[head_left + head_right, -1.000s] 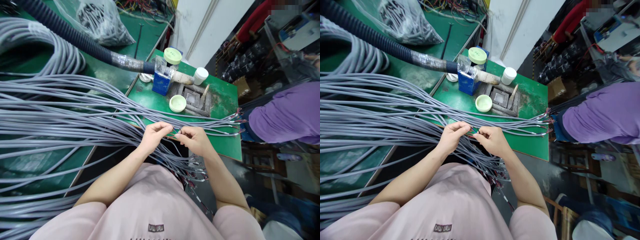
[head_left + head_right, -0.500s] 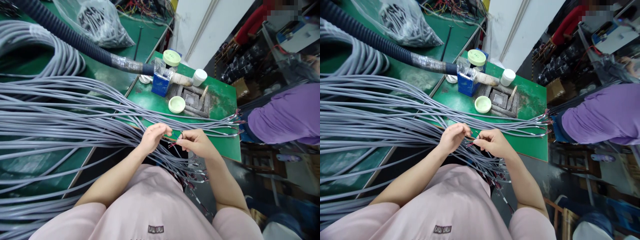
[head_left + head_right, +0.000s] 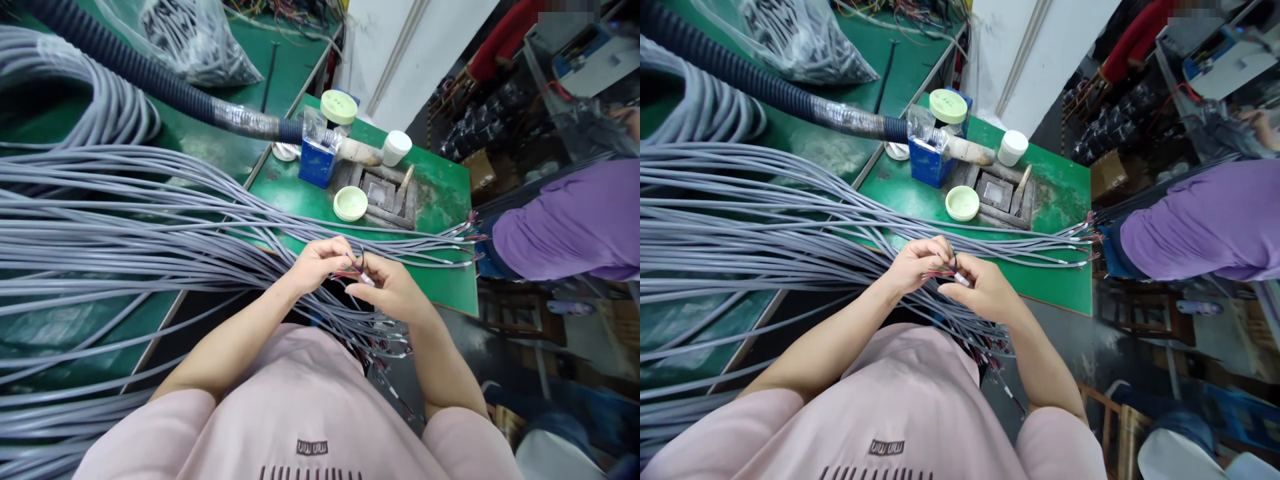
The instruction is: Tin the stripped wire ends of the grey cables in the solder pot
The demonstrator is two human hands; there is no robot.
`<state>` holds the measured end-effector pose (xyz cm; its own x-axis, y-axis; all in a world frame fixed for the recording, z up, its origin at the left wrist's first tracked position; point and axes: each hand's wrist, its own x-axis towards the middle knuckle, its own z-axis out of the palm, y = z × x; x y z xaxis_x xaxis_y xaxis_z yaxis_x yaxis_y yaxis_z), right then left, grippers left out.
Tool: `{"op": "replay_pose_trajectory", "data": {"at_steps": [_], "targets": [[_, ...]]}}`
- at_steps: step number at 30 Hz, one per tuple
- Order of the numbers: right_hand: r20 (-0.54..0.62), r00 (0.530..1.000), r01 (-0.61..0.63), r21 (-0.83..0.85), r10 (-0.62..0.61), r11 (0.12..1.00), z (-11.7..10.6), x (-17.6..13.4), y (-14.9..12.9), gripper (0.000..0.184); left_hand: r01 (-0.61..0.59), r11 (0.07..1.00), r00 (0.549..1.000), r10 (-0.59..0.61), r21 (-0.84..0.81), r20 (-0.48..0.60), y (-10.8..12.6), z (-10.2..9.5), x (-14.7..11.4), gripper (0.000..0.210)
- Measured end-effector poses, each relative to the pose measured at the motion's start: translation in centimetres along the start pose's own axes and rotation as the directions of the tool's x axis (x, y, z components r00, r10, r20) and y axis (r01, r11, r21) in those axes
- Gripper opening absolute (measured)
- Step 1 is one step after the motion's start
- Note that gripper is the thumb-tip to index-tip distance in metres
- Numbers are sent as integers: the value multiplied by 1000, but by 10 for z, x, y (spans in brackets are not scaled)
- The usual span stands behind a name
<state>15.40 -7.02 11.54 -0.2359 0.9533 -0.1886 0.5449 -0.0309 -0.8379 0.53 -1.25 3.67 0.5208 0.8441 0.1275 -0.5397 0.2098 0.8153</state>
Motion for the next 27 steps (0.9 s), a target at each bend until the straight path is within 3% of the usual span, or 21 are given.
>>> {"op": "replay_pose_trajectory", "data": {"at_steps": [4, 11, 14, 20, 27], "targets": [[-316, 946, 17, -189, -77, 982, 13, -5, -2, 17, 38, 989, 997, -47, -143, -63, -3, 16, 5, 30], [-591, 784, 154, -111, -189, 982, 19, 1, 15, 16, 128, 902, 965, -208, -412, -157, -10, 41, 7, 30], [-615, 765, 204, -47, -189, 978, 17, 3, 22, 14, 88, 907, 949, -202, -412, -242, -10, 43, 8, 30], [-639, 733, 266, -48, -235, 963, 13, 10, 27, 13, -6, 968, 925, -90, -252, -368, -11, 41, 9, 26], [-618, 763, 308, 94, -187, 947, 8, 28, 20, 19, -6, 967, 903, -105, -255, -417, -14, 38, 12, 29]]}}
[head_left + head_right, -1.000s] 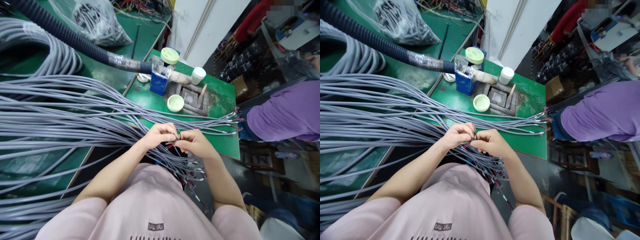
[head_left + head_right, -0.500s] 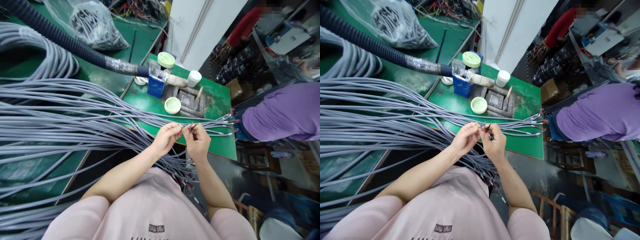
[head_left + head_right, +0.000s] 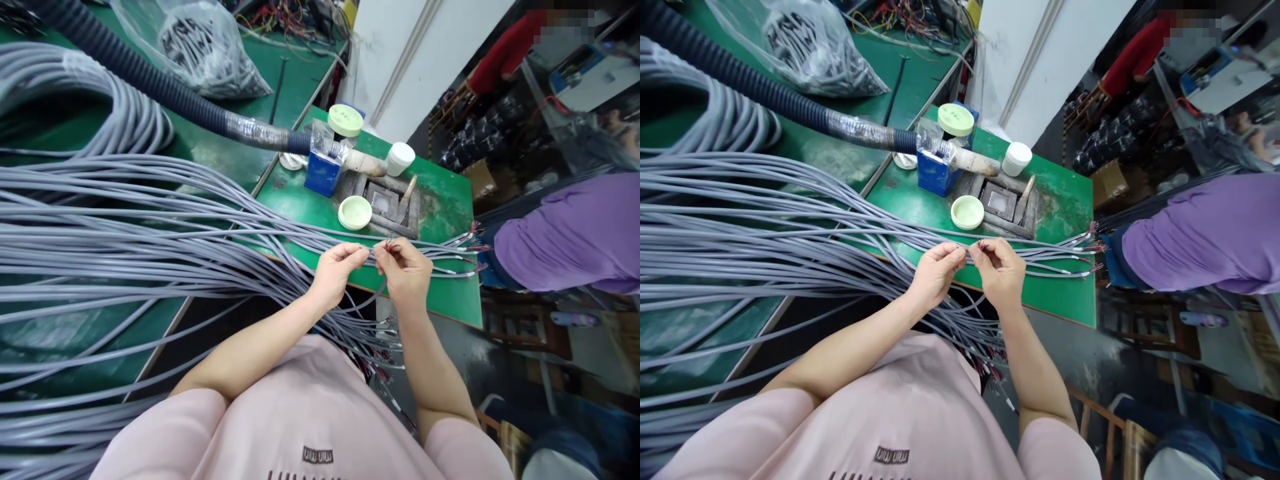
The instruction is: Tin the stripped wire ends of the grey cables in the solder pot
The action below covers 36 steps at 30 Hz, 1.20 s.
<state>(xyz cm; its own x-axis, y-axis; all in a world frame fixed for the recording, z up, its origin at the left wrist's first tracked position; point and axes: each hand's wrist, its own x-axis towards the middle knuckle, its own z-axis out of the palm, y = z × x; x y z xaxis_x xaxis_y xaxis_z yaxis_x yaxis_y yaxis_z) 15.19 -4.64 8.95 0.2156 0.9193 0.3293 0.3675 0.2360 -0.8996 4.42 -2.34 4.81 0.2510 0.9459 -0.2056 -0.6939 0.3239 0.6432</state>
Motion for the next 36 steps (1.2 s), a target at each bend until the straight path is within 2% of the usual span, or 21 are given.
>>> {"op": "replay_pose_trajectory", "data": {"at_steps": [5, 7, 9, 10, 11, 12, 13, 14, 16, 18, 22, 26, 30, 33, 36], "targets": [[18, 999, -31, 9, 31, 999, 4, 14, 2, 21, 26, 1000, 1000, -26, -8, 14, -2, -1, 7, 31], [22, 1000, -20, -38, 20, 999, 3, 26, 5, 20, -36, 991, 998, 29, 126, 56, 2, -7, 13, 30], [32, 999, 2, -123, 2, 992, 1, 42, 10, 18, -215, 898, 975, 178, 383, 130, 11, -18, 19, 26], [46, 999, 13, -173, -5, 985, 0, 52, 13, 18, -334, 776, 943, 277, 535, 187, 16, -25, 23, 21], [67, 998, 24, -222, -9, 975, -1, 63, 17, 17, -446, 588, 890, 369, 675, 266, 22, -33, 26, 17], [96, 995, 32, -271, -6, 962, -1, 73, 21, 16, -504, 380, 838, 432, 776, 332, 28, -41, 30, 13], [124, 992, 38, -322, 2, 946, 0, 83, 25, 15, -501, 195, 805, 462, 843, 371, 32, -49, 32, 12], [152, 988, 46, -379, 13, 924, 1, 92, 28, 14, -471, 48, 782, 483, 881, 393, 35, -56, 35, 12], [208, 977, 73, -504, 39, 861, 5, 107, 35, 15, -432, -141, 758, 479, 891, 443, 38, -67, 37, 14], [267, 961, 112, -616, 73, 780, 12, 117, 40, 17, -437, -240, 747, 439, 867, 499, 36, -72, 38, 15], [332, 930, 149, -734, 159, 662, 22, 125, 45, 18, -468, -301, 733, 393, 831, 555, 32, -72, 36, 16], [344, 908, 146, -793, 237, 591, 27, 127, 47, 19, -471, -287, 734, 397, 834, 551, 33, -70, 35, 18], [365, 896, 183, -823, 254, 538, 31, 129, 49, 22, -475, -266, 742, 393, 839, 544, 35, -69, 35, 18], [366, 897, 186, -821, 247, 541, 32, 129, 49, 23, -475, -255, 745, 392, 842, 540, 35, -69, 35, 18], [359, 909, 165, -776, 211, 609, 23, 130, 45, 23, -474, -237, 749, 397, 848, 530, 35, -69, 35, 17]]}}
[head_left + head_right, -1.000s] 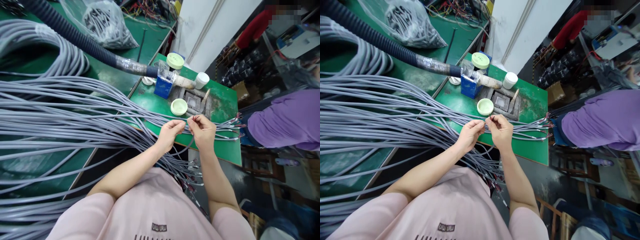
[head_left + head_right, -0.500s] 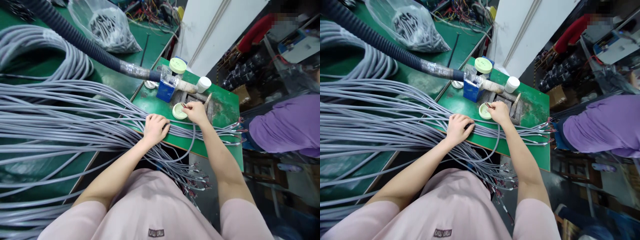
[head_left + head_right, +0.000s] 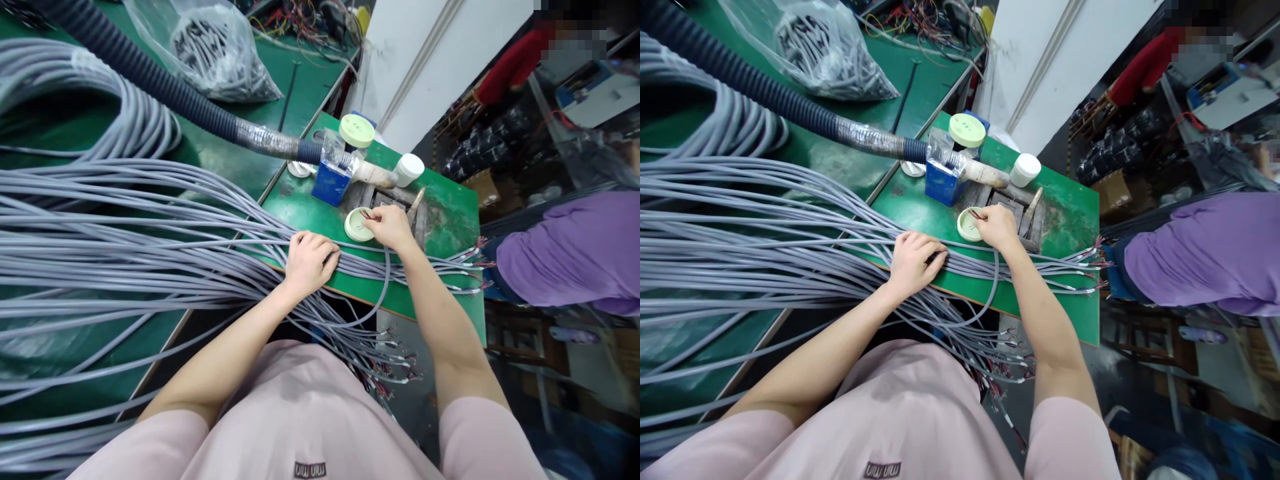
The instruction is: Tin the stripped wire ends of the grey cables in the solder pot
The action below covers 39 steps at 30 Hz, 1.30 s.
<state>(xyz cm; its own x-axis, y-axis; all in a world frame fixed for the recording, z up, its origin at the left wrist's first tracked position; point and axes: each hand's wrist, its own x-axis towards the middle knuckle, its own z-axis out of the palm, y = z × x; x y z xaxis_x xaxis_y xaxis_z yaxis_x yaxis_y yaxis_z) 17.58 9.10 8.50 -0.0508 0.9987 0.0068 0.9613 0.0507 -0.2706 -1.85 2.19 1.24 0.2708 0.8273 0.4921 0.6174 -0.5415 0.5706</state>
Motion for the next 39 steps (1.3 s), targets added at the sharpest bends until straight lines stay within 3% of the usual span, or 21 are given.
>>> {"op": "replay_pose_trajectory", "data": {"at_steps": [6, 13, 23, 31, 35, 37, 39], "targets": [[-189, 976, -79, 159, 109, 984, -25, 2, 43, 29, -19, 1000, 1000, 18, -13, -23, 0, 0, 0, 16], [-209, 930, -281, 127, 302, 951, -12, 24, 93, 33, -29, 999, 998, 28, -18, -58, -2, 2, -1, 13], [-146, 918, -365, 60, 369, 929, -2, 36, 94, 33, -28, 1000, 997, 27, -11, -67, -2, 1, -1, 12], [-142, 926, -352, 20, 351, 936, -1, 38, 92, 33, -26, 999, 997, 25, -26, -67, -3, 1, -1, 11], [-223, 923, -250, 273, 314, 929, -18, 20, 90, 29, -14, 999, 998, 12, -34, -58, -4, 2, -2, 10], [-191, 926, -194, 502, 327, 843, -32, -1, 87, 29, -13, 1000, 998, 11, -27, -63, -4, 1, -2, 11], [-125, 929, -167, 697, 348, 697, -46, -32, 84, 32, -16, 1000, 997, 15, -18, -70, -4, 1, -2, 11]]}}
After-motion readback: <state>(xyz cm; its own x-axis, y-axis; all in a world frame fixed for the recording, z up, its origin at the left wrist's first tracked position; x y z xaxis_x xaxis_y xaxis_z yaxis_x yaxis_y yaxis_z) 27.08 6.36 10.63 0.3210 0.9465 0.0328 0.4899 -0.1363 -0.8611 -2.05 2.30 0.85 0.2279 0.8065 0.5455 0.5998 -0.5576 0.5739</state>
